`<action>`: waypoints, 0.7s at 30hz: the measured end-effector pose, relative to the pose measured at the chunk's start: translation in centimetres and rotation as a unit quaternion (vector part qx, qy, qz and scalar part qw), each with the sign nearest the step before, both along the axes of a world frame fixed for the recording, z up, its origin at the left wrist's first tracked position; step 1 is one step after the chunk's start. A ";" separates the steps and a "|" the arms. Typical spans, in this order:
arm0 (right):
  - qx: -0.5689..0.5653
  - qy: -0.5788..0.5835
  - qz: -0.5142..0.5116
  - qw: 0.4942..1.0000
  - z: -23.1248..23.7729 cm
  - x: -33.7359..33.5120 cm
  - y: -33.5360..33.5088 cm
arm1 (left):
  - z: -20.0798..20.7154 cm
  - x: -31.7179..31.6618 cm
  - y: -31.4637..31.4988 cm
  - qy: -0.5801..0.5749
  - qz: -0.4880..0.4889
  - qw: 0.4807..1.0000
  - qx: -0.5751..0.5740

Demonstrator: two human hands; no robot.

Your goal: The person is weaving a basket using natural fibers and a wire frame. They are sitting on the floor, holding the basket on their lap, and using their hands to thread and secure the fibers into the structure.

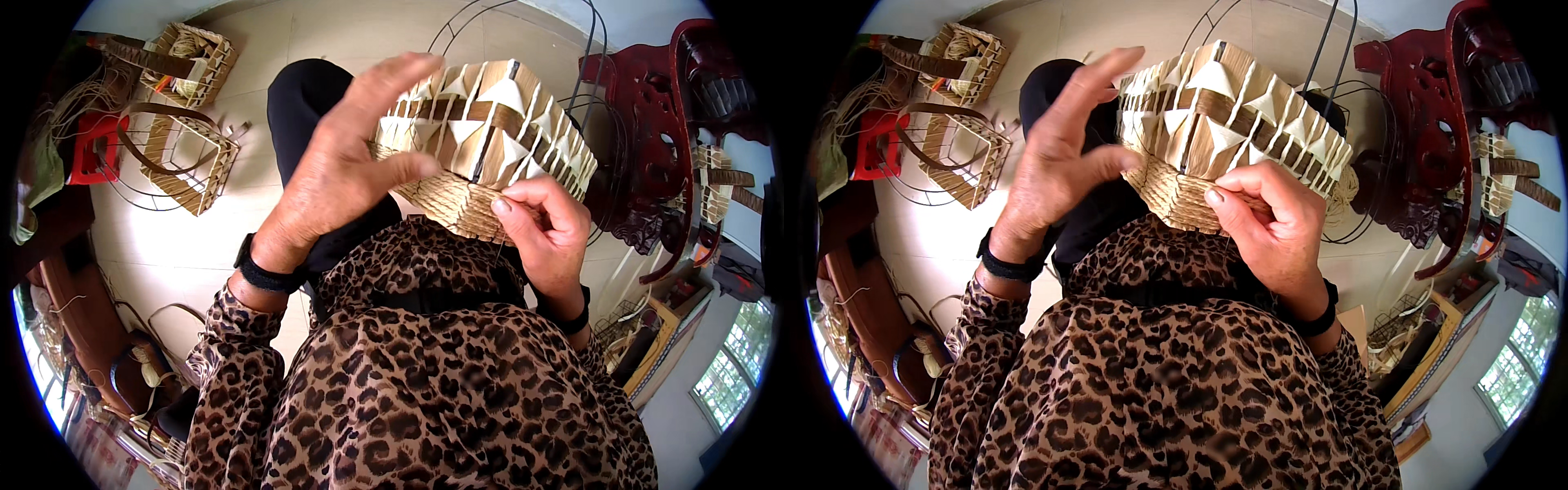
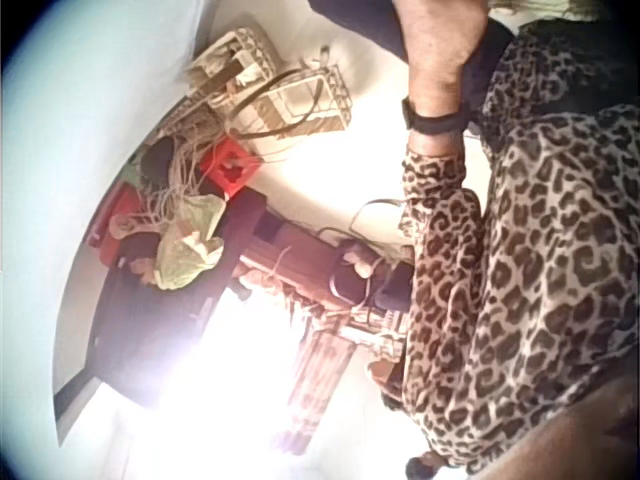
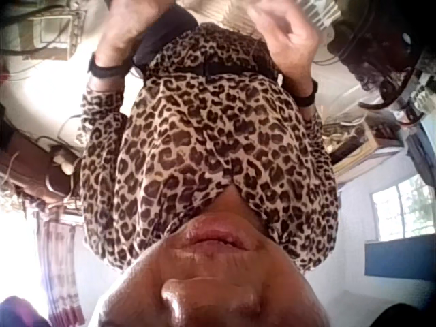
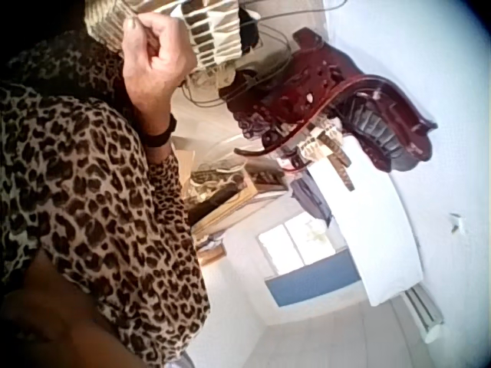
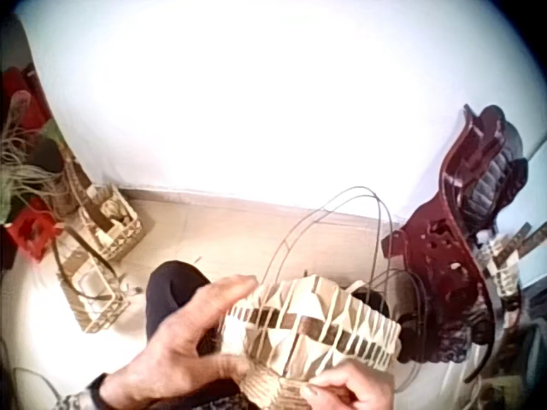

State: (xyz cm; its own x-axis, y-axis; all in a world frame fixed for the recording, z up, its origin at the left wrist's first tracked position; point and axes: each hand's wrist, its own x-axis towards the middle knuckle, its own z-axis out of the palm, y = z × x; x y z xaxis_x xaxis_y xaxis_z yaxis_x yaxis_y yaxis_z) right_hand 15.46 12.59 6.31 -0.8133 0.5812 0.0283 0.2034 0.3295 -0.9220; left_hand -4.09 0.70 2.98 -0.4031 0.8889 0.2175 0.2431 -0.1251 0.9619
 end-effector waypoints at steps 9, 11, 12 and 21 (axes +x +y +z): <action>-0.028 -0.042 0.016 0.999 2.1 -0.1 0.6 | -1.4 0.6 1.7 -0.074 -0.097 0.992 0.007; -0.009 -0.056 0.018 0.998 2.5 -0.2 0.5 | -1.0 0.7 1.9 -0.102 -0.109 0.989 0.001; -0.002 -0.062 0.018 0.998 2.7 -0.3 0.5 | -0.7 0.7 1.9 -0.104 -0.108 0.989 -0.006; 0.081 -0.111 0.002 0.990 4.5 -1.7 -0.4 | 0.7 1.2 2.2 -0.091 -0.092 0.990 -0.052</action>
State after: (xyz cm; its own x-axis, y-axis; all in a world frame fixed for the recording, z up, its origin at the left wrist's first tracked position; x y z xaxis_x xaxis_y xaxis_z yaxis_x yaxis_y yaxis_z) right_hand 13.80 12.22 10.76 -0.8120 0.5806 -0.0589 0.3942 0.4712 -0.7891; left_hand -2.88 2.86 3.63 -0.2557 0.9650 0.0586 0.0462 -0.0484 0.9978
